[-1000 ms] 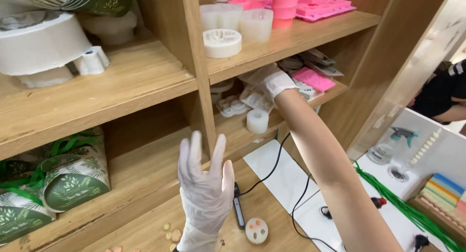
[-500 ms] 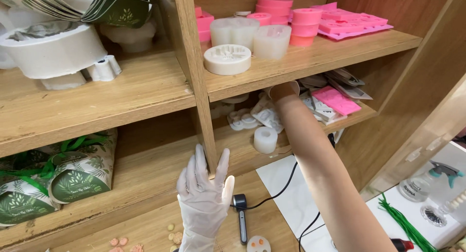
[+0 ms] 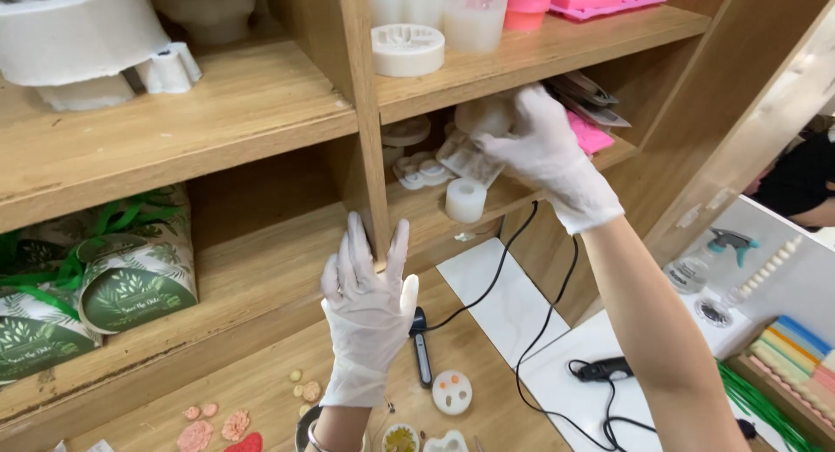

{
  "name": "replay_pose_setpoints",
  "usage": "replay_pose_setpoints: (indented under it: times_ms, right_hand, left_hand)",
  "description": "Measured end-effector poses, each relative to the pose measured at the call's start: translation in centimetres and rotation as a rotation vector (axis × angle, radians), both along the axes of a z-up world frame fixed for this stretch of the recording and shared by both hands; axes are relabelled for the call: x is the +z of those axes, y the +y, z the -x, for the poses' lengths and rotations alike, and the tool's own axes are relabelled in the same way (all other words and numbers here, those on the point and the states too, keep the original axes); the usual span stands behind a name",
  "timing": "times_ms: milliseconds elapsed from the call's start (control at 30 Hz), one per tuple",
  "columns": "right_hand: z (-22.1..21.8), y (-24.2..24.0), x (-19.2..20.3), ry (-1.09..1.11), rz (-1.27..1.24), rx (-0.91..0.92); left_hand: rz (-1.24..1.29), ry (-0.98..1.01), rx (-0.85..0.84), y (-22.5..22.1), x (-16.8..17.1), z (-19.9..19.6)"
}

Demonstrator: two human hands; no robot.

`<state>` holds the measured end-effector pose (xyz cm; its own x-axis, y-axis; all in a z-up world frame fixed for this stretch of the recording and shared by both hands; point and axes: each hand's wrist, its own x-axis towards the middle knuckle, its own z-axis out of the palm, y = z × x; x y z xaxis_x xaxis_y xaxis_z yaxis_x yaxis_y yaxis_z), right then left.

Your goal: The person, wearing gloves, works at a wooden table with silicone candle molds and a pot of melted wax. They handle wicks, place them in molds, then use a spoon to scoop and pour melted wax from a small pot into the molds, refilling the pot from a wax melter.

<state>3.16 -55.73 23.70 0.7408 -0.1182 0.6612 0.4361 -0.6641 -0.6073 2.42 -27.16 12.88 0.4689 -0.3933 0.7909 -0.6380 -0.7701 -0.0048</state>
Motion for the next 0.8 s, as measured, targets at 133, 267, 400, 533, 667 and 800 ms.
replay_pose_setpoints:
  times_ms: [133,267,400,533,667,800]
  right_hand:
    - [9.0,6.5,-1.5,-0.242,-0.096,0.157]
    - [13.7,12.9,-4.3,-0.404,-0.051,0.255]
    - [15.7,18.8,-6.6,-0.446,-0.104,0.226]
    - [15.6,22.0,-8.1,-0.372,-0.128,0.211]
    - [15.1,24.2,-10.1,-0.31,-0.191,0.284]
    - [15.8,27.9,-14.5,-0.093,-0.389,0.388]
  left_hand:
    - [0.165,0.052,-0.259,2.4,1.0,2.3]
    - [0.462,0.149,-0.525,5.9,2.0,6.3]
    - [0.773,0.851,-1.075,8.7,0.4,8.1]
    - [0.92,1.441,-1.41,11.2,0.8,8.0]
    - [1.141,1.58,-1.375,11.8,-2.2,6.7]
    - [1.101,1.71,-0.957,16.2,-5.3,7.5]
